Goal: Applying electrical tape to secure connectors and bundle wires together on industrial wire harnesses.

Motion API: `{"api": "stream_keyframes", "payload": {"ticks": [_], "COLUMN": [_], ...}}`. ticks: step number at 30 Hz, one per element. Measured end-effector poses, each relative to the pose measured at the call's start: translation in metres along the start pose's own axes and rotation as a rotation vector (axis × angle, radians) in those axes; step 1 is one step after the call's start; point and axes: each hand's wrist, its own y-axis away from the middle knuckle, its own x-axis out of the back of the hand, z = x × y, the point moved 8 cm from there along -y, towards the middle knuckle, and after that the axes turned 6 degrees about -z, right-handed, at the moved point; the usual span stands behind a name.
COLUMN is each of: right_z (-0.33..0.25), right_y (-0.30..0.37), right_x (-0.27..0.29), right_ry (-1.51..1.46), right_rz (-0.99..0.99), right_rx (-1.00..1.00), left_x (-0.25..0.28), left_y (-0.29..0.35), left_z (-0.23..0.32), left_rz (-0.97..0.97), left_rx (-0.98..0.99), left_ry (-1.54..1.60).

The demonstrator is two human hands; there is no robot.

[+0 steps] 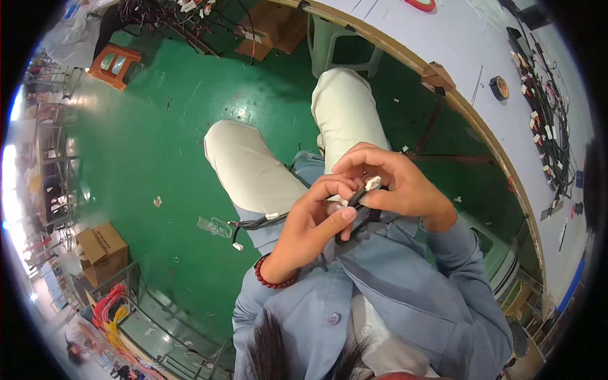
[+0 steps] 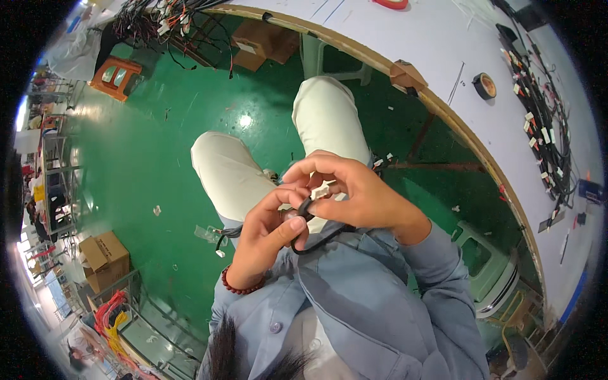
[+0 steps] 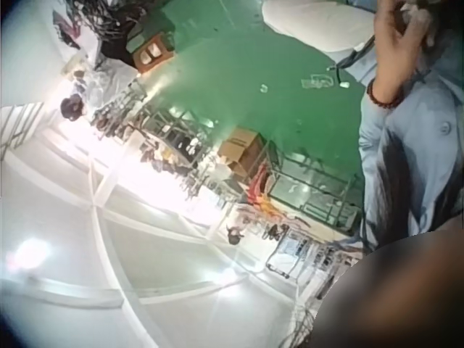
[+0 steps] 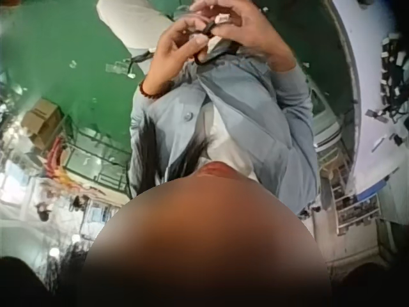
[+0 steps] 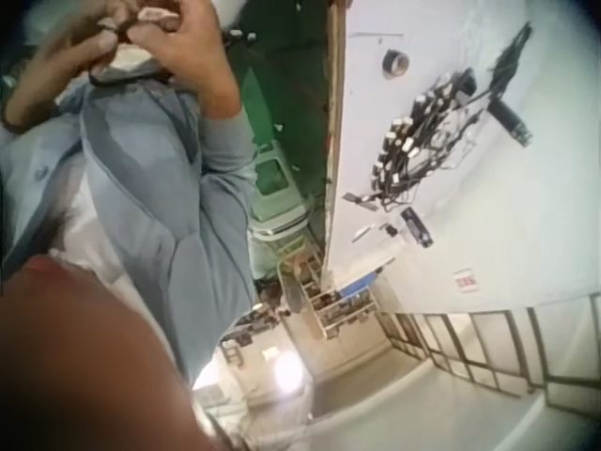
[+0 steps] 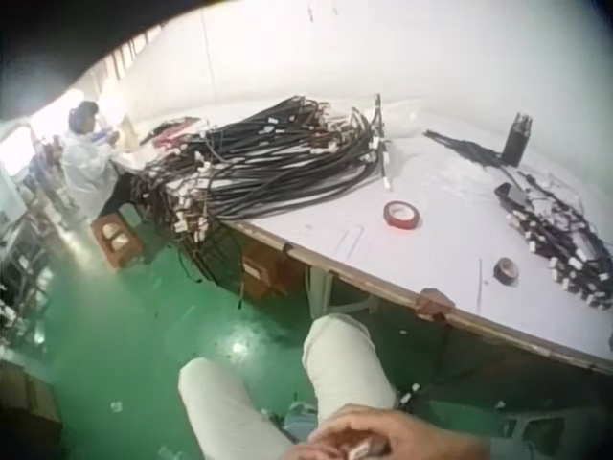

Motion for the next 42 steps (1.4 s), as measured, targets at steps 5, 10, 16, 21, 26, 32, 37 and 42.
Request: {"api": "stream_keyframes", "payload": {"ticks": [5,10,16,21,26,32,37,42], "right_z": [0.003,0.002,-0.006,-0.010,-0.015,0.012,0.019,0.024], "right_y": [0.004,0.004,0.003,0.003,0.007,-0.001,0.002,0.008], "right_x": [0.003,0.001,-0.004,-0.006,-0.009,-0.003,-0.010,-0.018], "right_ry": [-0.469,-0.090,0.078,0.132,0.188,-0.177,-0.396,-0.649], "right_rz": [-0.145,-0.014,0.028,0.016,0.060,0.011,0.023,0.068], "right_rx": [0.037,0.077,0.083,0.098,0.231,0.055,-0.038,-0.170], "left_x": [0.013,0.008,0.005,0.006,0.002,0.000,0.006,0.009], "left_y": [0.005,0.002,0.003,0.003,0.002,0.009,0.008,0.003], "left_z": [-0.006,-0.008,-0.013,-0.013,-0.014,-0.017,-0.011,-0.006], "left_rz": [0.052,-0.002,-0.076,-0.061,-0.082,-0.092,-0.004,0.086], "left_rx": [0.080,0.131,0.174,0.144,0.161,0.178,0.143,0.019], "left_ry": [0.218,0.278,0.418,0.459,0.472,0.555,0.498,0.248]}}
